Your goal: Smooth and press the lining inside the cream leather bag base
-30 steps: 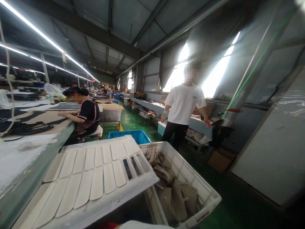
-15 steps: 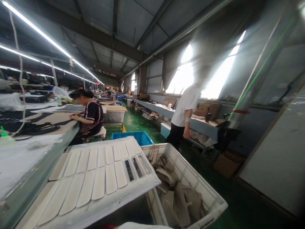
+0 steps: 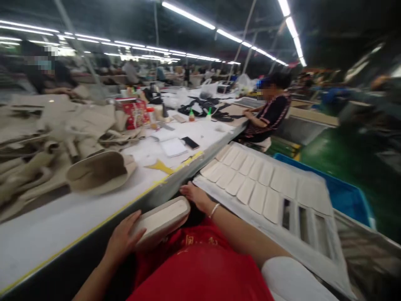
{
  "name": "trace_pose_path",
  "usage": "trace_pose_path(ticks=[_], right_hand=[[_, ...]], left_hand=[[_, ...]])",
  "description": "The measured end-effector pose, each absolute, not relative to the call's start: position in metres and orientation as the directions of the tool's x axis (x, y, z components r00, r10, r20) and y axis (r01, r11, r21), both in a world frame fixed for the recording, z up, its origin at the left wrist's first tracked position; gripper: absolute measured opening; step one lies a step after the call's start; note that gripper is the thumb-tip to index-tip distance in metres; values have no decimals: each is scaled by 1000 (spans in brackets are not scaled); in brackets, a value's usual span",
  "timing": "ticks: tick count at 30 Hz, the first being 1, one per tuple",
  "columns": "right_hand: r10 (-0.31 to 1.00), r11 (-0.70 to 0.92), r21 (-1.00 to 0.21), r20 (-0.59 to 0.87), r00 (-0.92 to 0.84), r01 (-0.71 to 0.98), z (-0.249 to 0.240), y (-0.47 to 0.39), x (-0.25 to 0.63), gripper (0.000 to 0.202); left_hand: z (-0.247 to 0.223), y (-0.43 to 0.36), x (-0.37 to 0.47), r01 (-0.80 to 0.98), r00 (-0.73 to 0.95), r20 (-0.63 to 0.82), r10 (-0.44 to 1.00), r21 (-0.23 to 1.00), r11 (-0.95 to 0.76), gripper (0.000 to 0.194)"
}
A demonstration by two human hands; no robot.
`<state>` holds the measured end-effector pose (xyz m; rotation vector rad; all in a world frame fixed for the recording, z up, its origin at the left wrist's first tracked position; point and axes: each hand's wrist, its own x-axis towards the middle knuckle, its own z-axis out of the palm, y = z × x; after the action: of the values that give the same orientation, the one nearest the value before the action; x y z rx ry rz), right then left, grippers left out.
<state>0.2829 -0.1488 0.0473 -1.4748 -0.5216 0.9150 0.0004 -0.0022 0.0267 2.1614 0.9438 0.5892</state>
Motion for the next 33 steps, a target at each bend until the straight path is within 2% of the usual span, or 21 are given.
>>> trace_pose_path(ticks=[4,10,14,17,22,25,28,31,33], right_hand=[[792,-217,-954,-297,533,-208,27,-135,264,50],[846,-151,-988,-142,514,-25,11,-146,244,48],[857,-169,-969,-53,513,182,5,-137,243,55],[851,-188,-951,-31,524,248,4,-135,246,59],[888,-205,-947,-73,455,249,7,-139,254,59],[930,-217,-875,-50,363,434,18,-143,259,61],[997,-55,-671,9,82,740,36,-141,264,84],[987,127,-506,-23,-160,853,48,-131,267,100],[975,183,-456,-30,-221,871,47,-122,269,95]], left_hand=[[21,-2,-27,309,340,24,940,941,-136,51],[-1,-24,-23,171,244,-121,962,982,80,44],[-2,-27,-24,69,266,-94,959,995,78,47],[-1,-25,-25,167,288,-89,953,985,42,46],[-23,-14,-33,350,315,-34,948,933,-83,50],[-33,-8,-36,519,408,154,900,772,-367,54],[-32,-6,-31,553,670,275,690,436,-710,73],[-28,-4,-20,529,781,273,562,190,-827,94],[-25,-2,-11,527,796,283,535,111,-843,82]])
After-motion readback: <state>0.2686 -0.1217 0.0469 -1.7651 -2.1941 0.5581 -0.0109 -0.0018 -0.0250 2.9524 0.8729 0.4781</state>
